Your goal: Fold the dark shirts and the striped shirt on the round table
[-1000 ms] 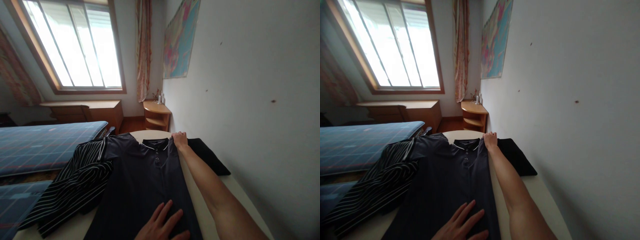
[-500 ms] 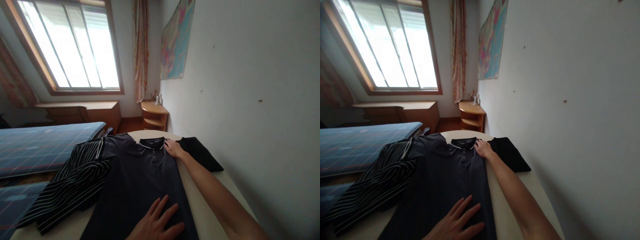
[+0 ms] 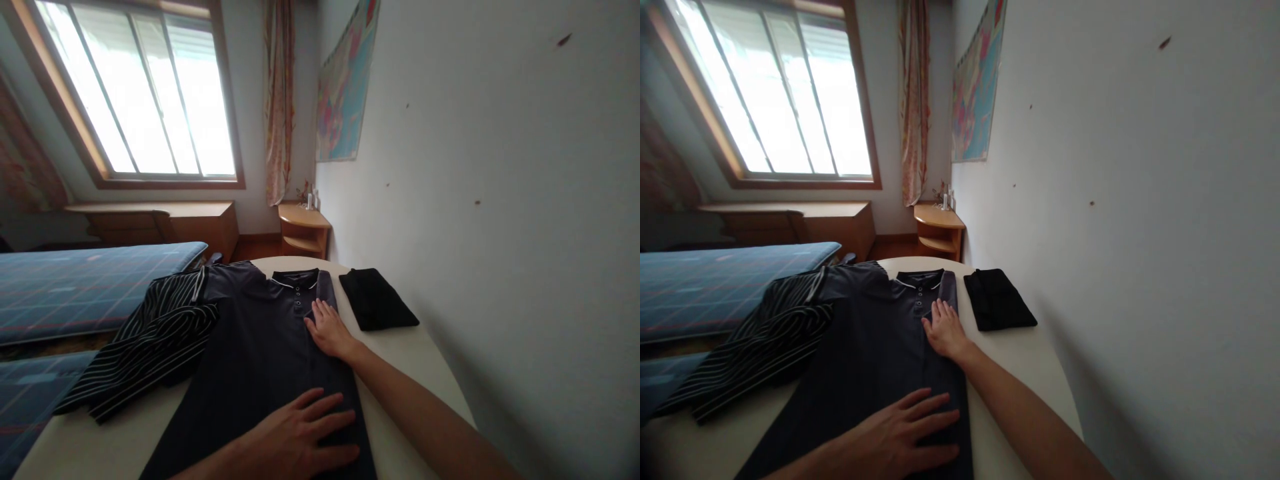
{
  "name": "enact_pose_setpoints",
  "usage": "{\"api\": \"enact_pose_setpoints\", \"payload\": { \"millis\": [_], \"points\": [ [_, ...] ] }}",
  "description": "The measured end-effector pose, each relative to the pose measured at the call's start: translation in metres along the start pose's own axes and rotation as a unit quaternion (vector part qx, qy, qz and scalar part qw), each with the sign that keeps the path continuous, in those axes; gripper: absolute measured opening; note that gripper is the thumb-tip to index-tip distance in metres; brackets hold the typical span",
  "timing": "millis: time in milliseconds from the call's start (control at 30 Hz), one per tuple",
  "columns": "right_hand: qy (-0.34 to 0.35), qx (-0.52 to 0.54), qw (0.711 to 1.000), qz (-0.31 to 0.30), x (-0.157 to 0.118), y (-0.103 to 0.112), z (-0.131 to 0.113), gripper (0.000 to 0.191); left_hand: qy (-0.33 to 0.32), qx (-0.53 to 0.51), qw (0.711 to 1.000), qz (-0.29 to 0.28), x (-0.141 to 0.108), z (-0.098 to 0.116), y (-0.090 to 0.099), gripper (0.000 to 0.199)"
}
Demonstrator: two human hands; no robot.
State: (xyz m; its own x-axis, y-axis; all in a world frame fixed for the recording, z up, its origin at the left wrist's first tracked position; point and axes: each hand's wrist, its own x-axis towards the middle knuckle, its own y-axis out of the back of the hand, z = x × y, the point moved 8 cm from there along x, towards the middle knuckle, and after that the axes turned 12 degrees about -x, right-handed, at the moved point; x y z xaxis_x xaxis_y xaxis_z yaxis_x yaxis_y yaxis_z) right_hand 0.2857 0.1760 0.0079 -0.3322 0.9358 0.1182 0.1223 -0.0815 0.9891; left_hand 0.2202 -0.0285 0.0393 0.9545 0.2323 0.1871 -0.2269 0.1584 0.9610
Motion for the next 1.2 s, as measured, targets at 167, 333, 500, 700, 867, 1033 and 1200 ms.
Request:
{"api": "enact_pose_setpoints", "payload": {
  "millis": [167, 333, 500, 700, 867, 1033, 1200],
  "points": [
    [0.009, -0.004, 0.999, -0.031, -0.008, -0.004, 0.002, 0.076, -0.082, 0.097, 0.992, 0.024, 0.011, 0.028, -0.013, 0.045],
    [0.024, 0.001, 0.998, -0.051, -0.009, -0.005, 0.013, 0.078, -0.074, 0.13, 0.987, 0.056, 0.031, 0.035, -0.029, 0.045],
    [0.025, -0.006, 0.998, -0.064, -0.016, 0.0, 0.031, 0.077, -0.06, 0.136, 0.986, 0.078, 0.053, 0.04, -0.044, 0.046],
    [0.007, -0.024, 0.997, -0.07, -0.018, 0.001, 0.043, 0.078, -0.044, 0.04, 0.997, 0.044, 0.063, 0.045, -0.033, 0.044],
    [-0.03, -0.041, 0.996, -0.07, -0.013, -0.002, 0.042, 0.081, 0.021, -0.113, 0.993, 0.033, 0.044, 0.022, 0.006, 0.043],
    [-0.078, -0.057, 0.992, -0.076, -0.005, -0.004, 0.039, 0.086, 0.267, -0.045, 0.951, 0.151, -0.01, -0.069, 0.039, 0.036],
    [-0.108, -0.077, 0.987, -0.088, 0.005, 0.007, 0.032, 0.083, 0.424, 0.118, 0.852, 0.282, -0.083, -0.132, 0.078, 0.035]
  ]
}}
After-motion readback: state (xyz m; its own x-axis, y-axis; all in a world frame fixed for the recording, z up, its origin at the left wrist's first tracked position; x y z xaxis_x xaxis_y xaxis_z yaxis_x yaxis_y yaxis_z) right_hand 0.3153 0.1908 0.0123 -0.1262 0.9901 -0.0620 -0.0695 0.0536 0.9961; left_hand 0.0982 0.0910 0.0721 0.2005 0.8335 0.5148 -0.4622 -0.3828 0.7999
